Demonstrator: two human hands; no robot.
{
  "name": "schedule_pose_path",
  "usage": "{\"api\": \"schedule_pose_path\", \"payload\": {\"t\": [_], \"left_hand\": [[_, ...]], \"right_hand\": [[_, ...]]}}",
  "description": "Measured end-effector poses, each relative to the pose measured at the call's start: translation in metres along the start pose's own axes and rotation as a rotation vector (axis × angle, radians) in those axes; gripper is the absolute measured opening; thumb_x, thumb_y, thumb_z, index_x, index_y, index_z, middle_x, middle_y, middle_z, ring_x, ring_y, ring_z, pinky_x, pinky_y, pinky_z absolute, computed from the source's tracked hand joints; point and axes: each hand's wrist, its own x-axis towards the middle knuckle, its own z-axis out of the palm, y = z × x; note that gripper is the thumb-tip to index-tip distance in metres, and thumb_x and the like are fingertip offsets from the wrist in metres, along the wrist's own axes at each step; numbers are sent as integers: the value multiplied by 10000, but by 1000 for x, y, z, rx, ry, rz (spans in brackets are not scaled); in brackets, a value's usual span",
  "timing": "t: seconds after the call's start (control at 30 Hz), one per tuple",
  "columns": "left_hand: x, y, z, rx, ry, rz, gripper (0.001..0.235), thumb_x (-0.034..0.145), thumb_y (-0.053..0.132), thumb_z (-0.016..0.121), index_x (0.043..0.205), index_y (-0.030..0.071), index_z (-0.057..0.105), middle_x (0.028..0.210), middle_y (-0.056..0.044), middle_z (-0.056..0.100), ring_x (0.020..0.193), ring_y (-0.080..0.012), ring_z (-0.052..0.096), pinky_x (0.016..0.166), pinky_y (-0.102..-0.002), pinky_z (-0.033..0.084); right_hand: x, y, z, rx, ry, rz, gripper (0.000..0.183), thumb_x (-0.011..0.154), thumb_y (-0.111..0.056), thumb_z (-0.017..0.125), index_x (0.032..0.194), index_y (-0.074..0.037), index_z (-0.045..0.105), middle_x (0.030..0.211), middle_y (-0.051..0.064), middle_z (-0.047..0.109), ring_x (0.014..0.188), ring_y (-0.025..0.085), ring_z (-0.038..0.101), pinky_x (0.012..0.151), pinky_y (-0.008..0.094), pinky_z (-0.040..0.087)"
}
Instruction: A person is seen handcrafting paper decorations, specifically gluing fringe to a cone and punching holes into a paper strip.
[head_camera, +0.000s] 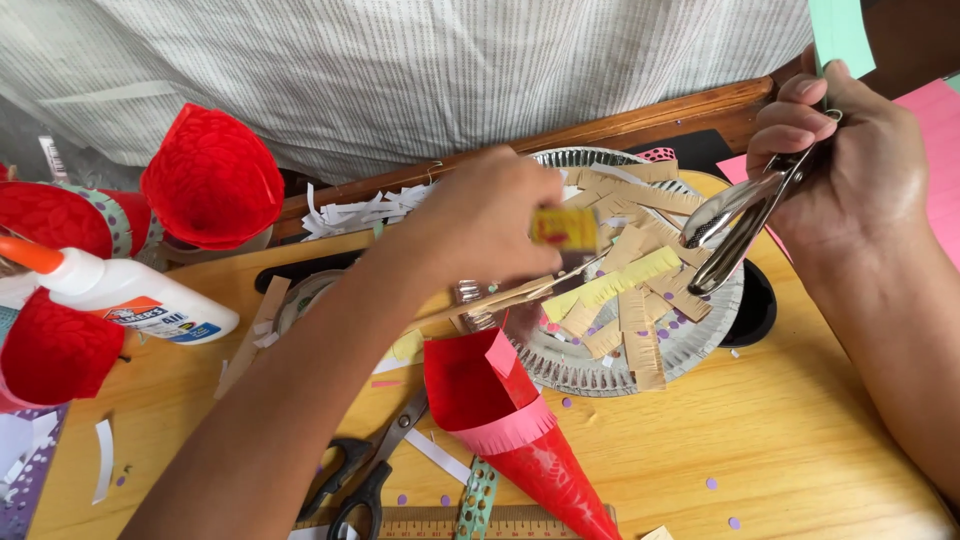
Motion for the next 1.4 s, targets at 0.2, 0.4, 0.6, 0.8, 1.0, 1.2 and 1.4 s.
{"api": "schedule_pose_path", "payload": {"t": [0.2,0.4,0.6,0.8,1.0,1.2,1.4], "left_hand": [[32,-51,25,91,189,-5,328,761,334,830,767,142,564,784,-3,598,840,-242,550,673,-430,422],[9,-40,25,154,142,91,1132,708,673,848,1567,133,346,1626,-182,289,1491,-366,218,1148,-676,164],[0,-32,47,174,-41,148,1491,604,793,924,1646,187,46,1696,-225,-92,1528,-382,-224,1171,-626,-69],[1,-22,33,-17,51,-1,955,952,626,570,1640,207,57,1708,-172,-58,1549,-345,-71,1194,-635,15],[37,-55,40,-95,236,-217,659,1009,232,514,1598,102,247,1595,-70,452,1416,-294,460,1092,-633,259],[29,-66,44,-276,354,-148,544,878,-15,564,1403,126,578,1310,-134,694,1221,-313,640,955,-503,505],[-2,-51,40,-269,268,-104,479,861,-34,537,1300,139,619,1168,-68,739,1031,-268,679,769,-443,539]], "right_hand": [[16,-1,-13,1,-4,52,214,1145,-135,478,960,-28,494,807,9,540,545,34,408,471,122,402],[32,11,-25,-98,84,71,153,1131,-115,497,989,-79,452,797,-24,545,538,14,425,484,123,428],[38,19,-32,-87,96,127,180,1149,-164,477,990,-85,442,804,-5,552,542,33,428,481,135,435],[37,21,-30,-85,130,192,200,1130,-188,505,968,-71,487,809,-16,567,533,19,432,459,125,437],[28,26,-16,-188,222,-25,100,1062,-33,513,1070,-66,420,744,39,505,475,40,414,811,309,727],[29,26,-15,-183,291,-53,192,1019,-47,539,1193,-25,460,749,48,491,455,36,400,889,385,757],[28,29,-15,-219,269,-59,86,1040,-38,536,1046,-47,451,748,40,487,469,33,373,929,377,753]]}}
